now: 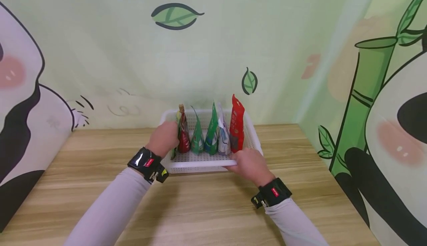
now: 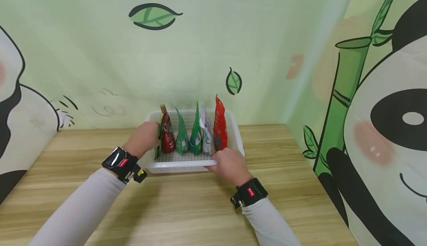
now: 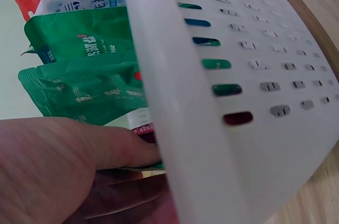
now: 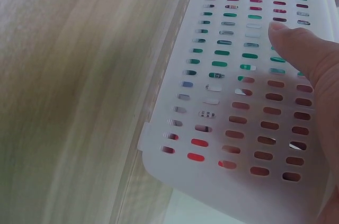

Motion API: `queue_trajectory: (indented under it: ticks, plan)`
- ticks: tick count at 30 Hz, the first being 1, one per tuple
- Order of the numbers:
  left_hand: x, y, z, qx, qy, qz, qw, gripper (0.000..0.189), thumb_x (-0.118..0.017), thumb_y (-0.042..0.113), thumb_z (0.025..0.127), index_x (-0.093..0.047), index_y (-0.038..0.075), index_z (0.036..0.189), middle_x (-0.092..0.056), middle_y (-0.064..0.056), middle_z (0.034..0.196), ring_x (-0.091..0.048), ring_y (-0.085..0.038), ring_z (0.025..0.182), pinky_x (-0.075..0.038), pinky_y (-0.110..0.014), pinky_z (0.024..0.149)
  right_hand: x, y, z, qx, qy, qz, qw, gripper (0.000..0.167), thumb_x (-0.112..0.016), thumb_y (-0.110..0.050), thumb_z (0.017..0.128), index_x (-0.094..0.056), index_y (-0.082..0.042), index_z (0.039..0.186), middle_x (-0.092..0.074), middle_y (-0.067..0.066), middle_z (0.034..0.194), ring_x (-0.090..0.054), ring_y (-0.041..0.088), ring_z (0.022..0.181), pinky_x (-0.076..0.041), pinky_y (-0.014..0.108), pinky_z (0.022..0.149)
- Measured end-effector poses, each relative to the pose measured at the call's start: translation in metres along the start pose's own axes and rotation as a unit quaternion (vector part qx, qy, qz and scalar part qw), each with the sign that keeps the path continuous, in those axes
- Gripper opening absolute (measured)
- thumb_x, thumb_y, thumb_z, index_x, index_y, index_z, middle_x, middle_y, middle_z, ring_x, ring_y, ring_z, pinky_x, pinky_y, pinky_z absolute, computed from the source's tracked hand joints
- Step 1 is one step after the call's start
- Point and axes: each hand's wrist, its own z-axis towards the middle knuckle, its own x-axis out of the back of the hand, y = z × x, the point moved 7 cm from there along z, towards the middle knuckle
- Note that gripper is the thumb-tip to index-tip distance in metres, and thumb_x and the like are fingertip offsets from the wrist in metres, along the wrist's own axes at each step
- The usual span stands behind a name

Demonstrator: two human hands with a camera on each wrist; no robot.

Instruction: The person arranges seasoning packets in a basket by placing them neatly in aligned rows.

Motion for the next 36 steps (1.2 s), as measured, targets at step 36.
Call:
queue_trajectory:
  ticks: [36]
  plan:
    - [0.019, -0.01, -0.069, -0.023, 0.083, -0.066, 0.9941, 0.034, -0.067, 0.006, 0.089, -0.063, -0.01, 0.119, -0.075, -0.018, 0.091, -0.072, -0.027, 0.08, -0.059, -0.04, 0.068, 0.002, -0.003, -0.001, -0.004, -0.006, -0.003, 1.0, 0.033, -0.078, -0.045, 0.088, -0.076, -0.014, 0.075, -0.055, -0.007, 0.053, -0.046, 0.011, 0.052, -0.03, 0.026, 0.049]
